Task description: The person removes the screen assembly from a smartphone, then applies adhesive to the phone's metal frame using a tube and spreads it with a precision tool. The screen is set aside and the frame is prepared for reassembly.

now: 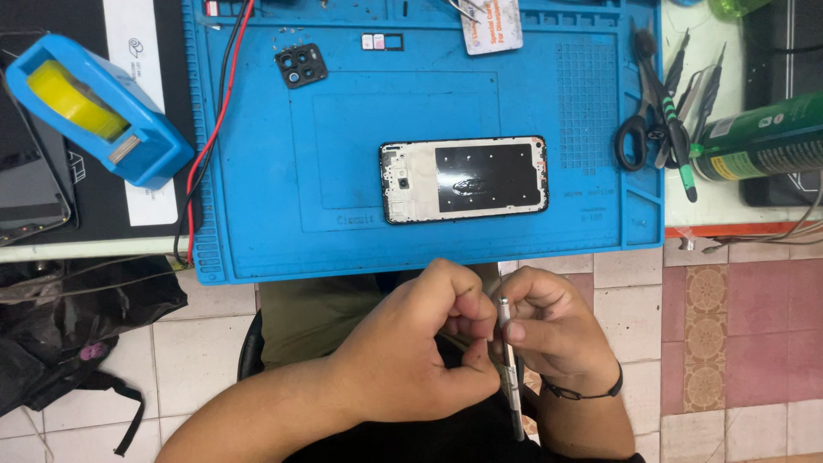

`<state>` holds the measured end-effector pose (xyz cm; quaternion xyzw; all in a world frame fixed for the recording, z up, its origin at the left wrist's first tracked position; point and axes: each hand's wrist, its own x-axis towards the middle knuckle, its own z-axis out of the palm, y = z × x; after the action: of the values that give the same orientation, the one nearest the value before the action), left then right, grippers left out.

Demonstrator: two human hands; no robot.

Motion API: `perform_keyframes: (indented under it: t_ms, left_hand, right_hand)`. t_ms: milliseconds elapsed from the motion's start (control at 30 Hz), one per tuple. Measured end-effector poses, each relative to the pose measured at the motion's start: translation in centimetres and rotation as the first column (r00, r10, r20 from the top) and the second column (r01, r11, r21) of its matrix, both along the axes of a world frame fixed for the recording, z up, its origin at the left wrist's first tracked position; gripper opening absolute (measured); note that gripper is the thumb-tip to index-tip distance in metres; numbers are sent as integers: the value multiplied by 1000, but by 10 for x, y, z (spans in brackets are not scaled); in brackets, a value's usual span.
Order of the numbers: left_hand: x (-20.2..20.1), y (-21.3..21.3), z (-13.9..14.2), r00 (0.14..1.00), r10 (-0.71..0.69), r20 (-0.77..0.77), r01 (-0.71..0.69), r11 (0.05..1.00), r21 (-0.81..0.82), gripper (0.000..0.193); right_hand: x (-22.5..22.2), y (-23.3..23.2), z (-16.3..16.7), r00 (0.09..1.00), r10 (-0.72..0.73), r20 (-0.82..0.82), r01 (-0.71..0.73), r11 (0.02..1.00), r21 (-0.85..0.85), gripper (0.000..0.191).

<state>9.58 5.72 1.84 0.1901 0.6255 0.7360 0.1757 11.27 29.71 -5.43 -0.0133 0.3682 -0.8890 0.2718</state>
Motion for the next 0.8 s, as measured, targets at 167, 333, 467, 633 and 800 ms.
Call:
perform_keyframes:
  t_ms: [167, 333, 467, 633, 800]
  left_hand:
    - [11, -8, -7, 999, 29, 36, -32, 997, 68, 42]
    - [18, -16, -13, 997, 23, 78, -33, 991, 131, 41]
    - [26, -28, -18, 968, -119, 221, 35, 935, 354, 38]
    - [33, -44, -31, 956, -82, 283, -28, 930, 366, 30]
    - [42, -77, -49, 928, 67, 366, -199, 920, 337, 29]
  right_hand:
    - [-2, -15, 1, 997, 76, 20, -72, 987, -144, 19]
    - [-5, -25, 3, 993, 111, -27, -113, 989, -98, 21]
    - [-9, -22, 2, 995, 103, -8, -103, 993, -54, 17]
    - [-7, -11, 0, 999, 40, -28, -40, 999, -3, 17]
    - [-8, 3, -8, 999, -36, -10, 36, 999, 17, 18]
